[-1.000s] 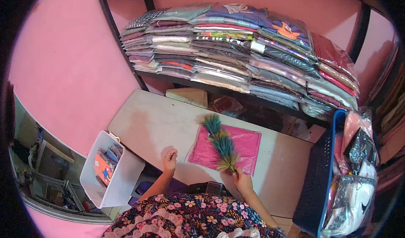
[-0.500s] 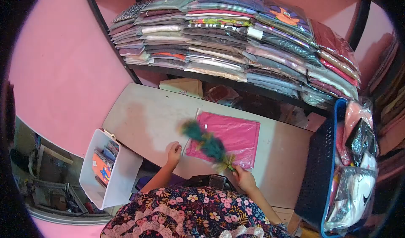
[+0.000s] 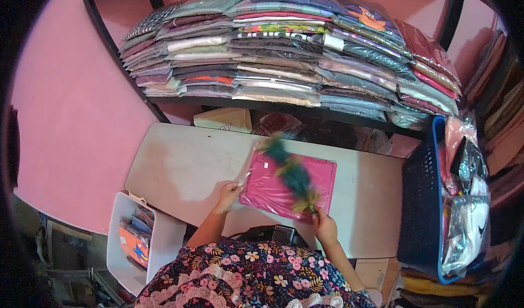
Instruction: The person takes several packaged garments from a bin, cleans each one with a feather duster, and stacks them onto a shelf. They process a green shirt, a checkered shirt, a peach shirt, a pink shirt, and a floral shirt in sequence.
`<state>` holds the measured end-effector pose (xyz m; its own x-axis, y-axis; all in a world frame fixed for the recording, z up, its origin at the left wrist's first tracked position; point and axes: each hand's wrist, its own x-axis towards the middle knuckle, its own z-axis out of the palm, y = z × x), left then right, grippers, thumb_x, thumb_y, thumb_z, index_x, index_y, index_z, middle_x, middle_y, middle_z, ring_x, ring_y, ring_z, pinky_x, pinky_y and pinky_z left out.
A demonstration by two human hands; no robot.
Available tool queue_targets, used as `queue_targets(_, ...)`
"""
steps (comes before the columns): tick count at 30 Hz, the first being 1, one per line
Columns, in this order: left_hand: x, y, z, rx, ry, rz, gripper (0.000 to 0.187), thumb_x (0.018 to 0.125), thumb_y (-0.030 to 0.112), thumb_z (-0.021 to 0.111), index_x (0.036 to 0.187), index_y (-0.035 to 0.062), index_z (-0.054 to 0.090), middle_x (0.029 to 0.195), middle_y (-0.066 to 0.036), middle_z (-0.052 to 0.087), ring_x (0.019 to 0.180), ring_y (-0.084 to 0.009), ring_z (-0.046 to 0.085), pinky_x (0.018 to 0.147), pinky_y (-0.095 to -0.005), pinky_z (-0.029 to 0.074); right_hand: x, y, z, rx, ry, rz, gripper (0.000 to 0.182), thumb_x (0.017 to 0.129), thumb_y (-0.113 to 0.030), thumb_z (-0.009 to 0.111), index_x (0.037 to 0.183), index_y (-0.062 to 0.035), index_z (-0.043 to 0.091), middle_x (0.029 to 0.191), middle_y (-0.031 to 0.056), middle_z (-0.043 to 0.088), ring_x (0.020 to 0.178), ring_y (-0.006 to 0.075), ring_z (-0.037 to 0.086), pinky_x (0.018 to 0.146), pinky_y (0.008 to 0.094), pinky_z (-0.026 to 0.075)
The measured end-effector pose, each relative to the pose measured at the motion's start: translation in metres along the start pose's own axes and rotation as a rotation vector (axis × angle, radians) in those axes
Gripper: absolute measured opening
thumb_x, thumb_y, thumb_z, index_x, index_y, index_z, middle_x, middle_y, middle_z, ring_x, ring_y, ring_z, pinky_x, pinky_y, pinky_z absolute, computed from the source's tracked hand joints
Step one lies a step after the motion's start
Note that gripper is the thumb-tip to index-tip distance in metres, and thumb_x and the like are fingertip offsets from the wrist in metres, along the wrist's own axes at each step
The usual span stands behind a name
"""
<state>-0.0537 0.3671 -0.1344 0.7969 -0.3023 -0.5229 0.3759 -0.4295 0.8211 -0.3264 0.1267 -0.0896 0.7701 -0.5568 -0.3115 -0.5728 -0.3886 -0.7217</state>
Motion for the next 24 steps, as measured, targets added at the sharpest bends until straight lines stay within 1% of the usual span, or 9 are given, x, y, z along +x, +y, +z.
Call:
queue_targets(2,0.012,0.004,-0.027,-0.005,0.009,-0.025,0.012,0.080,0.006,0.067,0.090,-0.0009,0.065,0.073,0.000,0.061,0.064,-0.0089,0.054,0.059,-0.0220,0.043,0.001,-0.017,0.017,0.047,0.107,0.010,0.030,0.086,-0.016,0.054,0.115,-0.0083,0.054,0.080,0.0235,0.063,0.075,0.0421,0.061,0.065,0.0468,0.049)
queue_targets(4,0.032,-0.002,-0.060,-0.006,0.116,0.152,0.013,0.080,0.005,0.068,0.091,-0.0016,0.065,0.074,-0.001,0.061,0.065,-0.0090,0.054,0.059,-0.0218,0.044,0.001,-0.038,0.027,0.124,0.024,0.013,0.031,0.086,-0.017,0.054,0.115,-0.0083,0.054,0.084,0.0236,0.063,0.078,0.0412,0.061,0.067,0.0461,0.049)
queue_targets(6,0.054,-0.014,-0.103,-0.014,0.173,0.172,0.013,0.080,0.004,0.067,0.091,-0.0019,0.065,0.075,-0.002,0.061,0.065,-0.0091,0.055,0.060,-0.0218,0.044,-0.001,-0.052,0.042,0.003,-0.151,-0.200,0.031,0.086,-0.020,0.056,0.116,-0.0116,0.054,0.091,0.0230,0.063,0.084,0.0397,0.061,0.071,0.0445,0.049)
queue_targets(9,0.063,-0.027,-0.167,-0.004,0.275,0.188,0.014,0.080,0.003,0.065,0.093,-0.0019,0.066,0.078,-0.003,0.063,0.068,-0.0093,0.056,0.062,-0.0219,0.045,0.008,-0.083,0.064,-0.073,-0.214,-0.224,0.031,0.086,-0.022,0.057,0.116,-0.0138,0.054,0.091,0.0223,0.063,0.084,0.0393,0.061,0.071,0.0447,0.049)
queue_targets(12,0.061,-0.038,-0.211,0.047,0.336,0.259,0.015,0.081,0.002,0.062,0.096,-0.0012,0.066,0.083,-0.003,0.064,0.073,-0.0098,0.057,0.067,-0.0222,0.046,0.023,-0.100,0.088,-0.067,-0.076,-0.050,0.030,0.086,-0.024,0.058,0.115,-0.0149,0.055,0.091,0.0211,0.063,0.081,0.0391,0.061,0.069,0.0445,0.050)
queue_targets(15,0.058,-0.044,-0.245,0.115,0.397,0.318,0.015,0.085,0.003,0.058,0.098,0.0001,0.064,0.089,-0.003,0.063,0.078,-0.0102,0.057,0.070,-0.0226,0.046,0.029,-0.116,0.116,0.014,0.012,-0.245,0.031,0.086,-0.025,0.054,0.116,-0.0170,0.053,0.083,0.0183,0.064,0.071,0.0401,0.061,0.063,0.0490,0.049)
queue_targets(17,0.058,-0.043,-0.258,0.129,0.437,0.318,0.014,0.087,0.003,0.056,0.098,0.0008,0.063,0.092,-0.003,0.062,0.080,-0.0100,0.057,0.071,-0.0227,0.045,0.031,-0.125,0.119,-0.195,-0.323,-0.393,0.032,0.086,-0.026,0.054,0.116,-0.0183,0.053,0.080,0.0184,0.064,0.070,0.0398,0.061,0.062,0.0491,0.049)
queue_targets(22,0.060,-0.029,-0.262,0.112,0.503,0.570,0.019,0.091,0.005,0.049,0.108,0.0006,0.058,0.105,-0.006,0.059,0.096,-0.0145,0.056,0.083,-0.0255,0.045,0.046,-0.152,0.141,-0.242,-0.097,-0.182,0.029,0.084,-0.025,0.058,0.111,-0.0134,0.058,0.081,0.0171,0.064,0.073,0.0381,0.062,0.064,0.0460,0.049)
queue_targets(24,0.049,0.000,-0.247,0.116,0.470,0.543,0.023,0.091,0.006,0.049,0.112,0.0003,0.055,0.110,-0.008,0.057,0.102,-0.0173,0.054,0.087,-0.0278,0.043,0.047,-0.157,0.150,-0.112,0.006,-0.208,0.029,0.083,-0.025,0.058,0.110,-0.0141,0.059,0.081,0.0167,0.064,0.073,0.0373,0.062,0.063,0.0458,0.049)
